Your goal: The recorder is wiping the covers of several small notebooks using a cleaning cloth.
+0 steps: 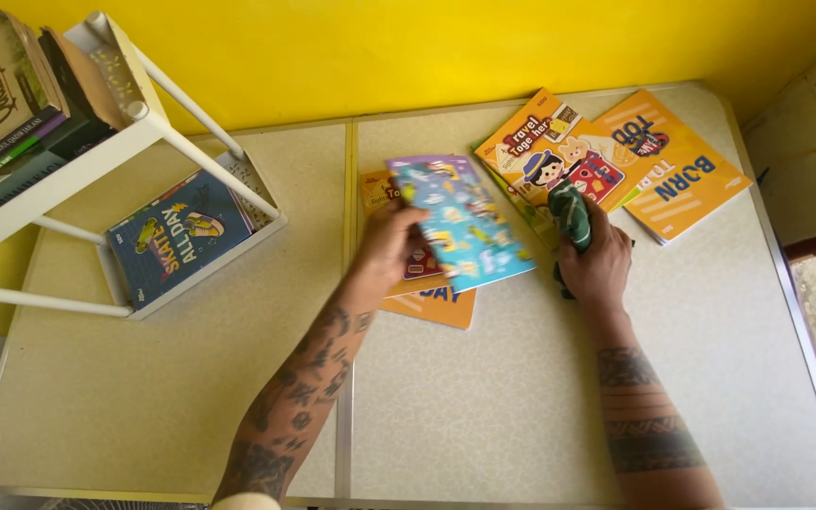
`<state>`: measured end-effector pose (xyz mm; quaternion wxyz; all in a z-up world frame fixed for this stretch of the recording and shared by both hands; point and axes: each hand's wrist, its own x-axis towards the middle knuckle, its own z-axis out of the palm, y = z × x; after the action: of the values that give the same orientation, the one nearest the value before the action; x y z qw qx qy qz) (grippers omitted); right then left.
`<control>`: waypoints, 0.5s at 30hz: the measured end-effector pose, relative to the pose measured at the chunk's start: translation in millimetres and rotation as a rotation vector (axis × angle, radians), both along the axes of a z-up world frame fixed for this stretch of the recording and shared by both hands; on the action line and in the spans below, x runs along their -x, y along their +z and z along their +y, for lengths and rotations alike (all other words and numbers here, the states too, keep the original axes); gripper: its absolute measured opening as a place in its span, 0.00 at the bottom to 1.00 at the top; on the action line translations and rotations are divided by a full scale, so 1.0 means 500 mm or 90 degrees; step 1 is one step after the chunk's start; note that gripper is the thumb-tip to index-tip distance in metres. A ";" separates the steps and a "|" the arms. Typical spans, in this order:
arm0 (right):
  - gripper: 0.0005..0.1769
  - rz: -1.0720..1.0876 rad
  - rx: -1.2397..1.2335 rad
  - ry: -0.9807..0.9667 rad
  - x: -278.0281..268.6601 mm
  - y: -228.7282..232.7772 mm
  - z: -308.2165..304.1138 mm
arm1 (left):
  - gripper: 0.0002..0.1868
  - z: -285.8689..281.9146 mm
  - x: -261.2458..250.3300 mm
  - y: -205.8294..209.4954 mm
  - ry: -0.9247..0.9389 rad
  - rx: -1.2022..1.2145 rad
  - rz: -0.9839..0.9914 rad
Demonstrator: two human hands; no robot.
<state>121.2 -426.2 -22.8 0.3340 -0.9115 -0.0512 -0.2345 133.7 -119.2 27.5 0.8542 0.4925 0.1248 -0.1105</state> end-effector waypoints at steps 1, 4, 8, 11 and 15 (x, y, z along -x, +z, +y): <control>0.31 -0.002 -0.002 -0.005 -0.001 0.004 -0.001 | 0.14 0.032 0.022 0.005 -0.005 -0.002 -0.002; 0.28 0.025 -0.039 0.002 0.004 0.024 0.011 | 0.16 0.127 0.087 0.006 0.024 0.033 0.014; 0.26 -0.020 -0.132 0.030 0.042 0.081 0.073 | 0.16 0.204 0.161 -0.050 0.021 -0.044 -0.010; 0.31 0.011 -0.154 0.094 0.079 0.111 0.177 | 0.17 0.228 0.182 -0.082 0.019 -0.191 -0.068; 0.41 0.129 -0.084 0.320 0.111 0.108 0.347 | 0.16 0.236 0.177 -0.137 0.146 -0.392 -0.164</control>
<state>65.7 -252.7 31.3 0.4436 -0.8654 -0.2266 -0.0545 45.1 -1.4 -40.8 0.6815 0.7195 0.0975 0.0917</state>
